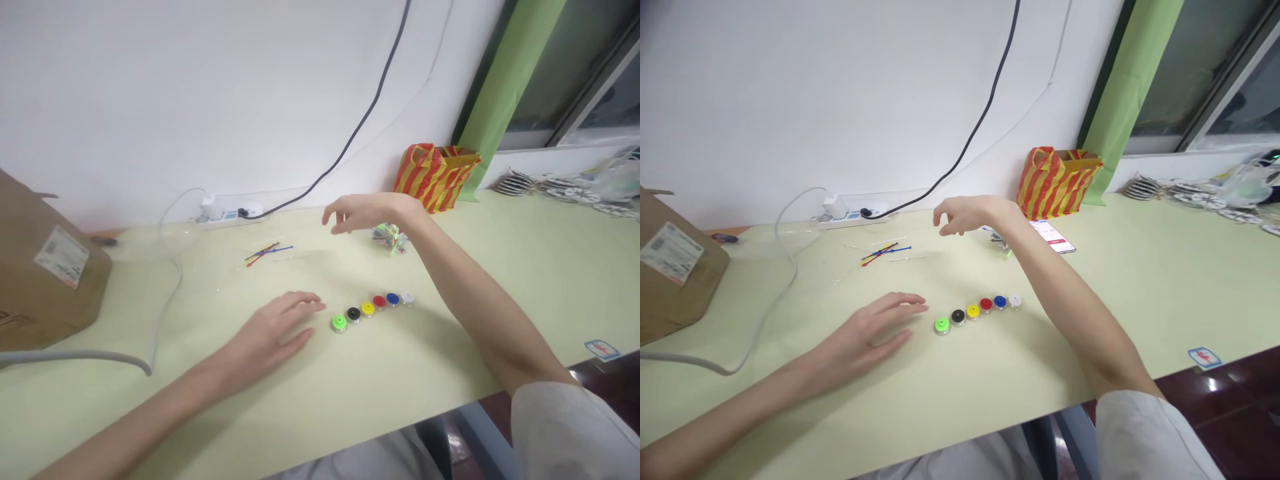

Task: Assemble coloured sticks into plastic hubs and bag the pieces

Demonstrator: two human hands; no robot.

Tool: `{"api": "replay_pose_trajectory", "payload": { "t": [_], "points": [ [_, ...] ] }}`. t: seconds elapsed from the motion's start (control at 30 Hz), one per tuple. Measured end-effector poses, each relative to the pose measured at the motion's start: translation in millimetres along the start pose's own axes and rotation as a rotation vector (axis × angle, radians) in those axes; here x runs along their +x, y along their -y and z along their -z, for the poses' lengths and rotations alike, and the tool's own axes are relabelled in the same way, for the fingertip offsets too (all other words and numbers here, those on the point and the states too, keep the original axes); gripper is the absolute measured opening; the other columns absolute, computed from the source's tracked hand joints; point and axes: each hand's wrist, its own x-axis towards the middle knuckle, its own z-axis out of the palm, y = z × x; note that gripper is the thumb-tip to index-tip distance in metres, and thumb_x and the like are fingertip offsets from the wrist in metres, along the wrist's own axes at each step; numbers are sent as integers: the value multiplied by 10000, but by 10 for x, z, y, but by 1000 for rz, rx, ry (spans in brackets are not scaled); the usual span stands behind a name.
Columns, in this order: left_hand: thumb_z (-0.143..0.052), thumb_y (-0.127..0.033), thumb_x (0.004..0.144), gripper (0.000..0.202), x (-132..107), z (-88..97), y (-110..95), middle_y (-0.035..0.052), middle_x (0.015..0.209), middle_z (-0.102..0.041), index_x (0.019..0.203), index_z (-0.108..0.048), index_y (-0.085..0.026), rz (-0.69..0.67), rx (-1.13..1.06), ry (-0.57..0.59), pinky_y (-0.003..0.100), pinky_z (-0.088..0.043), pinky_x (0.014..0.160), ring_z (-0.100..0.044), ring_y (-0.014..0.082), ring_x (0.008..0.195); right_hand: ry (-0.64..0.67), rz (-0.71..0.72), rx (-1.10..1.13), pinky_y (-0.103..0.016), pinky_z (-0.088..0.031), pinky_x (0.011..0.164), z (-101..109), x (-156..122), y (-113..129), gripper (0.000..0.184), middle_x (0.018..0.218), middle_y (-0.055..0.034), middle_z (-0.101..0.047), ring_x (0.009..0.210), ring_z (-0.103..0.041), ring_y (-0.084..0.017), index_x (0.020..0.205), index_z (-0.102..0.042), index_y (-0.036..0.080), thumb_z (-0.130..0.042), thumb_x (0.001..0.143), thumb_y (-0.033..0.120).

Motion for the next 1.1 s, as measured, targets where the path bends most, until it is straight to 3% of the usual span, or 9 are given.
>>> {"api": "replay_pose_trajectory", "payload": {
  "t": [0.07, 0.13, 0.3, 0.47, 0.53, 0.63, 0.8, 1.0, 1.1],
  "points": [
    [-478, -331, 1024, 399, 109, -106, -69, 65, 1425, -550, 1421, -510, -301, -18, 28, 73, 376, -466, 1085, -554, 212, 1281, 27, -5, -7, -297, -471, 683, -66, 77, -22, 376, 1199, -50, -703, 887, -696, -208, 1283, -633, 307, -646, 914, 382],
    [-549, -377, 996, 389, 236, -193, -91, 74, 1363, -574, 1373, -549, -281, 11, 29, 54, 385, -494, 1035, -588, 222, 1210, 10, 11, -27, -291, -466, 690, -118, 155, -66, 355, 1216, -49, -698, 882, -694, -200, 1263, -643, 306, -645, 915, 377],
    [-667, -380, 917, 160, 450, -239, -5, 40, 1143, -624, 958, -684, -226, 61, -21, -13, 369, -509, 926, -629, 206, 1021, -112, 130, -47, -259, -433, 680, -165, 322, -163, 297, 1131, -80, -716, 856, -660, -177, 1218, -666, 231, -609, 927, 240],
    [-644, -333, 918, 127, 285, -80, 222, 28, 1085, -615, 912, -706, -221, 184, 20, -109, 344, -487, 884, -619, 193, 983, -213, 218, -49, -235, -404, 657, -279, 450, -130, 287, 989, -71, -723, 771, -623, -145, 1139, -694, 167, -535, 909, 107],
    [-635, -344, 928, 150, 160, -42, 314, 28, 1034, -616, 915, -718, -220, 245, 46, -157, 324, -483, 826, -614, 187, 937, -233, 242, -102, -240, -403, 678, -412, 524, -84, 288, 971, -70, -721, 778, -620, -149, 1122, -702, 156, -521, 908, 92],
    [-579, -335, 975, 193, 16, -68, 395, 26, 901, -622, 954, -723, -209, 229, 101, -173, 306, -462, 768, -601, 182, 868, -215, 269, -235, -263, -407, 723, -666, 694, -22, 282, 1067, -95, -711, 872, -639, -183, 1144, -695, 163, -536, 918, 110],
    [-546, -297, 1005, 218, -17, -174, 395, 36, 816, -657, 944, -712, -169, 176, 204, -183, 290, -416, 687, -606, 180, 782, -217, 346, -384, -290, -413, 770, -912, 1095, 100, 293, 1217, -108, -641, 965, -655, -213, 1200, -660, 206, -496, 972, 122],
    [-574, -335, 993, 211, -29, -140, 362, 13, 823, -736, 912, -712, -198, 293, 115, -143, 272, -407, 672, -665, 174, 746, -187, 389, -418, -280, -416, 785, -979, 1628, 438, 309, 1250, -110, -635, 1069, -638, -227, 1280, -623, 209, -560, 978, 181],
    [-546, -341, 1003, 225, -44, -113, 351, 11, 822, -746, 936, -716, -209, 306, 120, -104, 271, -389, 649, -666, 175, 726, -143, 381, -442, -274, -415, 772, -1054, 1837, 546, 251, 1197, -111, -671, 1066, -639, -233, 1193, -670, 202, -603, 951, 188]
  ]
}}
